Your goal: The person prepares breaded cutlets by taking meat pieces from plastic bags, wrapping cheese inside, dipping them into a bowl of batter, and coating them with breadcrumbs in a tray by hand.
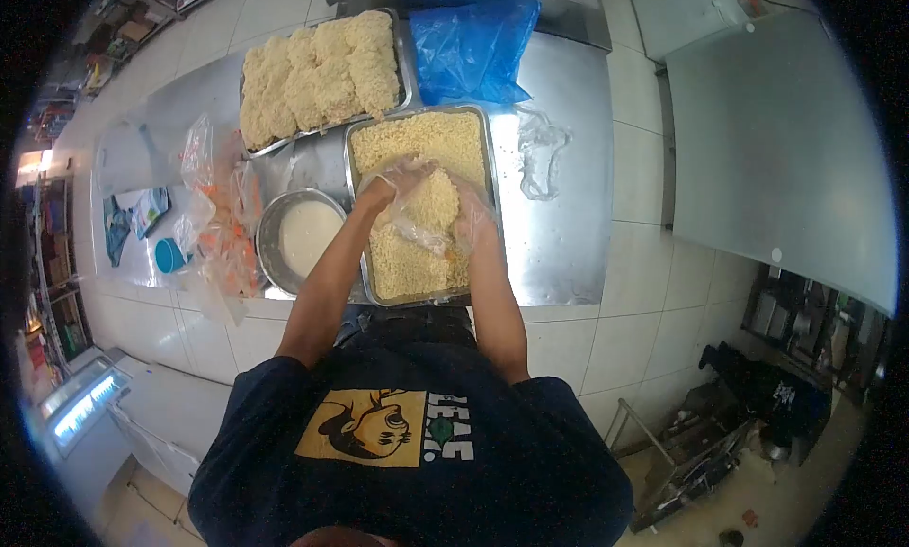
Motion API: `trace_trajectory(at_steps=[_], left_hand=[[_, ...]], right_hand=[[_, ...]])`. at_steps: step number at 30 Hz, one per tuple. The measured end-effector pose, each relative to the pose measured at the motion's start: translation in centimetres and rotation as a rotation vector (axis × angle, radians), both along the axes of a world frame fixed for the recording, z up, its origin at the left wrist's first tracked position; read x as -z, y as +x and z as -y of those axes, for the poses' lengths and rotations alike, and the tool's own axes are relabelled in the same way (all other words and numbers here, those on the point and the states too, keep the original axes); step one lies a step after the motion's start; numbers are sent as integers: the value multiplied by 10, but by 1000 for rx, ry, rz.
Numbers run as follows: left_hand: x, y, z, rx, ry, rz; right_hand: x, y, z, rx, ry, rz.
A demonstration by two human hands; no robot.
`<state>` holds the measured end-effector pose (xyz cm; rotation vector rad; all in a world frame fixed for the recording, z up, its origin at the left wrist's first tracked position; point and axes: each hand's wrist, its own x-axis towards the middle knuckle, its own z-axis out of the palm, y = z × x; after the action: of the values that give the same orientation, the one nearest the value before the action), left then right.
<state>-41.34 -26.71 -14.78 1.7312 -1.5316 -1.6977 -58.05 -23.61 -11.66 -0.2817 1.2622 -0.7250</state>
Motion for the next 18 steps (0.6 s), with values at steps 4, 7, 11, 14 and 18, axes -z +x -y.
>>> trace_trajectory(at_steps=[4,7,11,14,18], left_hand=[[24,14,-19,-128,-194,-223],[-20,22,-22,68,-279,-43],[-58,31,-8,364,-351,387],[-29,22,18,286,-443,782],[46,18,35,529,-407,908]], right_hand=[[16,-4,-17,101,30,-58],[54,-20,-27,18,-576,392],[15,-23,-10,-753,-841,-913],[9,-11,22,-834,-748,-1242],[14,-1,61,-1022,-403,-1158]])
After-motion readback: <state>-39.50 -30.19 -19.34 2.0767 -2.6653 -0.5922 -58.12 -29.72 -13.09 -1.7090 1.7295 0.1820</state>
